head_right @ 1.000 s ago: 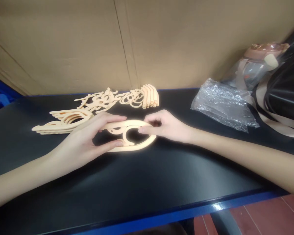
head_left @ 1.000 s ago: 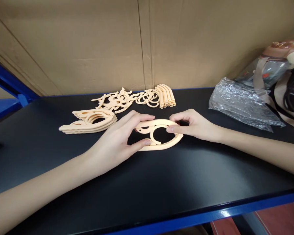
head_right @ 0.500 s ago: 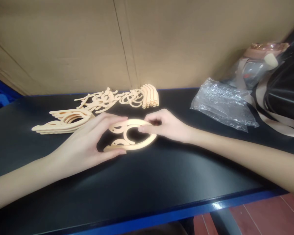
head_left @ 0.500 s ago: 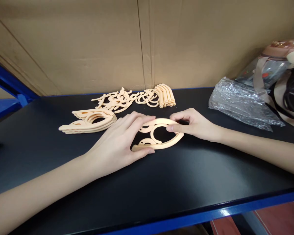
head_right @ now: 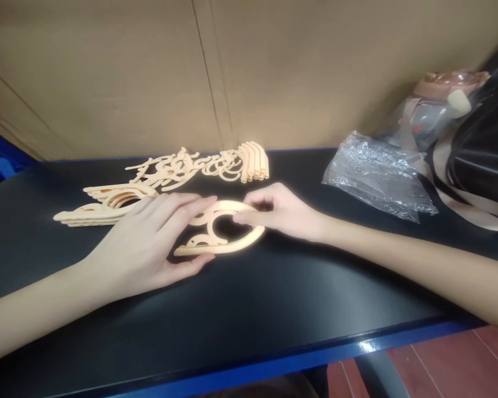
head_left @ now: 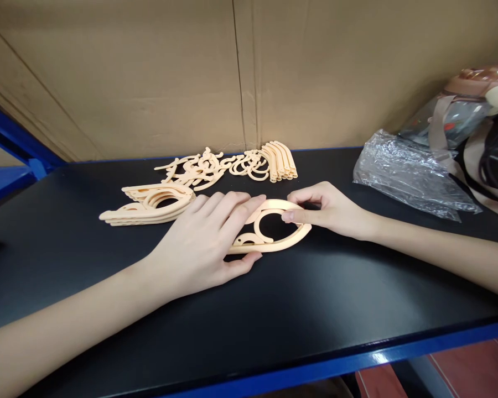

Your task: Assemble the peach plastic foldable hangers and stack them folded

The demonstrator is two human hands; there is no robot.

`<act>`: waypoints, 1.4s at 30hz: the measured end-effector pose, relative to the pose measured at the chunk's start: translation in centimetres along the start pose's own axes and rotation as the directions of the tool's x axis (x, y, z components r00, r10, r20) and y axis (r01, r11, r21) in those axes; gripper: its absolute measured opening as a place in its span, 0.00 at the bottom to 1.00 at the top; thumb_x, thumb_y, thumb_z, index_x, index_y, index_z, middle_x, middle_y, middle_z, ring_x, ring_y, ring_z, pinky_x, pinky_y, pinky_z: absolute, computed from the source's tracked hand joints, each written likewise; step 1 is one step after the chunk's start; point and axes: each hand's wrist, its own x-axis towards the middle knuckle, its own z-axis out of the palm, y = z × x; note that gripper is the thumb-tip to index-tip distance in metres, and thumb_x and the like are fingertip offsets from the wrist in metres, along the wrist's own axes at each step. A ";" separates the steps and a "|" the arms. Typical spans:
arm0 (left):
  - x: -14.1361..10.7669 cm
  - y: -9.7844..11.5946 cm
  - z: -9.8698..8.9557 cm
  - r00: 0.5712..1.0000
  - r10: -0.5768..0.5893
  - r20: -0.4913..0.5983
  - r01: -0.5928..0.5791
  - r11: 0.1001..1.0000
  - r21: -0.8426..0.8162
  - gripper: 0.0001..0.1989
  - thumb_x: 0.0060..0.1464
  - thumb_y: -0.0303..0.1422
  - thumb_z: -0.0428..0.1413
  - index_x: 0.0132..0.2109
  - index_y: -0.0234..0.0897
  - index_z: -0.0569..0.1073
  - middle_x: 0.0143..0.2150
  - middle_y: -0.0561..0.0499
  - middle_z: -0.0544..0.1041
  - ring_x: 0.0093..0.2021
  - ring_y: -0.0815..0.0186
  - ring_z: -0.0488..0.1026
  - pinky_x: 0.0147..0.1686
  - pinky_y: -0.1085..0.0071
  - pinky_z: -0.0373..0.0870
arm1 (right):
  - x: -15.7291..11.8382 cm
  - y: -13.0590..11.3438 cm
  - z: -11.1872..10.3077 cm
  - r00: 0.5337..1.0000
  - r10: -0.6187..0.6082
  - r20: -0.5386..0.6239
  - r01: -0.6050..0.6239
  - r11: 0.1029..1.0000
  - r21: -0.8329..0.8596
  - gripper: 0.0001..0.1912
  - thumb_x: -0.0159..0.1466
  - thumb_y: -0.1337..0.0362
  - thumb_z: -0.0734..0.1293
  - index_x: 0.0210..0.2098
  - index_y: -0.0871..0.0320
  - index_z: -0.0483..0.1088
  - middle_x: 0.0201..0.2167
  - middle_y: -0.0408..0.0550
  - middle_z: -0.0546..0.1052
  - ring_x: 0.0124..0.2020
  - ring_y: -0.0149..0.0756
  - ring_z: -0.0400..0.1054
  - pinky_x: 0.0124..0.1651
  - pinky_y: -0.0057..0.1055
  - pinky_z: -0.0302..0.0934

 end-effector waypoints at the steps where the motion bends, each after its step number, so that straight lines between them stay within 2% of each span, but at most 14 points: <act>1: 0.1 0.0 0.0 1.000 0.027 -0.014 -0.027 0.999 0.042 0.29 0.56 0.38 0.54 0.60 0.25 0.64 0.54 0.36 0.72 0.49 0.49 0.71 0.42 0.58 0.66 | 0.0 0.0 0.0 1.000 0.001 0.000 -0.001 1.000 -0.005 0.15 0.61 0.56 0.69 0.25 0.61 0.68 0.21 0.38 0.65 0.24 0.25 0.57 0.27 0.26 0.49; 5: 0.3 -0.2 -0.2 0.986 0.151 -0.069 -0.134 0.970 0.205 0.28 0.56 0.39 0.52 0.58 0.21 0.66 0.51 0.35 0.75 0.45 0.49 0.73 0.41 0.57 0.66 | 0.1 0.1 -0.1 1.000 0.010 -0.001 -0.010 1.000 -0.027 0.16 0.61 0.56 0.69 0.24 0.60 0.66 0.20 0.37 0.62 0.23 0.24 0.55 0.25 0.25 0.48; 8: 0.5 -0.4 -0.6 0.969 0.219 -0.111 -0.174 0.931 0.321 0.28 0.57 0.40 0.52 0.56 0.19 0.68 0.48 0.36 0.77 0.40 0.51 0.74 0.39 0.58 0.66 | 0.2 -0.1 -0.1 0.997 0.045 0.066 -0.047 0.999 0.027 0.14 0.61 0.56 0.69 0.28 0.60 0.67 0.24 0.38 0.66 0.25 0.24 0.60 0.27 0.24 0.54; 10: 0.5 -0.4 -0.8 0.969 0.220 -0.117 -0.164 0.917 0.364 0.28 0.57 0.40 0.51 0.55 0.19 0.69 0.48 0.36 0.78 0.40 0.51 0.75 0.38 0.58 0.67 | 0.2 -0.4 -0.1 0.989 0.071 0.130 -0.084 0.991 0.100 0.12 0.60 0.57 0.71 0.35 0.60 0.70 0.29 0.41 0.71 0.27 0.26 0.66 0.29 0.24 0.60; 12: 0.5 -0.5 -0.8 0.973 0.203 -0.113 -0.146 0.913 0.381 0.29 0.58 0.42 0.51 0.55 0.19 0.69 0.48 0.35 0.77 0.40 0.50 0.75 0.37 0.58 0.67 | 0.2 -0.7 0.0 0.986 0.083 0.144 -0.107 0.980 0.168 0.15 0.59 0.58 0.72 0.41 0.60 0.71 0.32 0.42 0.74 0.28 0.27 0.69 0.29 0.24 0.64; 17: 0.6 -0.9 -0.6 0.974 0.210 -0.089 -0.155 0.894 0.419 0.31 0.60 0.46 0.49 0.55 0.19 0.70 0.47 0.34 0.78 0.39 0.50 0.76 0.34 0.59 0.66 | 0.1 -1.0 0.1 0.992 0.089 0.085 -0.108 0.959 0.261 0.12 0.59 0.61 0.72 0.40 0.59 0.73 0.27 0.40 0.74 0.26 0.25 0.70 0.27 0.20 0.64; 23: 0.5 -1.0 -0.7 0.980 0.196 -0.044 -0.159 0.891 0.426 0.35 0.60 0.50 0.50 0.56 0.16 0.67 0.47 0.35 0.77 0.38 0.52 0.75 0.36 0.59 0.66 | 0.1 -0.8 0.2 0.995 0.076 0.070 -0.092 0.960 0.266 0.13 0.58 0.62 0.73 0.41 0.59 0.74 0.27 0.40 0.74 0.26 0.25 0.71 0.27 0.19 0.65; 30: 0.5 -1.0 -0.8 0.998 0.069 0.003 -0.068 0.979 0.190 0.31 0.57 0.41 0.52 0.60 0.18 0.63 0.53 0.36 0.74 0.47 0.50 0.74 0.44 0.58 0.67 | -0.1 -1.1 0.5 0.991 0.071 0.114 -0.097 0.967 0.237 0.15 0.58 0.60 0.73 0.43 0.60 0.73 0.28 0.42 0.75 0.27 0.27 0.71 0.28 0.22 0.65; 36: 1.5 -1.3 -2.4 1.000 0.020 0.024 -0.024 0.987 0.160 0.26 0.56 0.38 0.51 0.58 0.25 0.65 0.52 0.40 0.74 0.50 0.52 0.72 0.48 0.59 0.68 | -0.2 -1.5 0.0 0.997 -0.002 0.082 -0.019 0.969 0.244 0.16 0.65 0.56 0.67 0.45 0.61 0.71 0.27 0.43 0.75 0.27 0.27 0.69 0.30 0.23 0.63; 39: 1.9 -2.5 -3.5 0.999 -0.045 0.029 0.038 0.981 0.190 0.27 0.57 0.40 0.50 0.58 0.27 0.65 0.51 0.41 0.73 0.47 0.52 0.74 0.43 0.60 0.71 | 0.0 -1.3 -0.4 0.999 -0.044 0.018 0.039 0.971 0.238 0.18 0.68 0.53 0.61 0.43 0.63 0.71 0.27 0.45 0.75 0.26 0.27 0.67 0.30 0.25 0.60; 42: 1.5 -5.4 -4.8 0.981 -0.183 0.061 0.176 0.979 0.103 0.31 0.55 0.50 0.48 0.60 0.35 0.65 0.50 0.47 0.73 0.41 0.59 0.75 0.37 0.66 0.72 | 0.2 -0.8 -0.6 0.999 -0.025 -0.022 0.029 0.976 0.218 0.19 0.68 0.53 0.61 0.46 0.62 0.71 0.26 0.44 0.74 0.25 0.27 0.66 0.29 0.26 0.59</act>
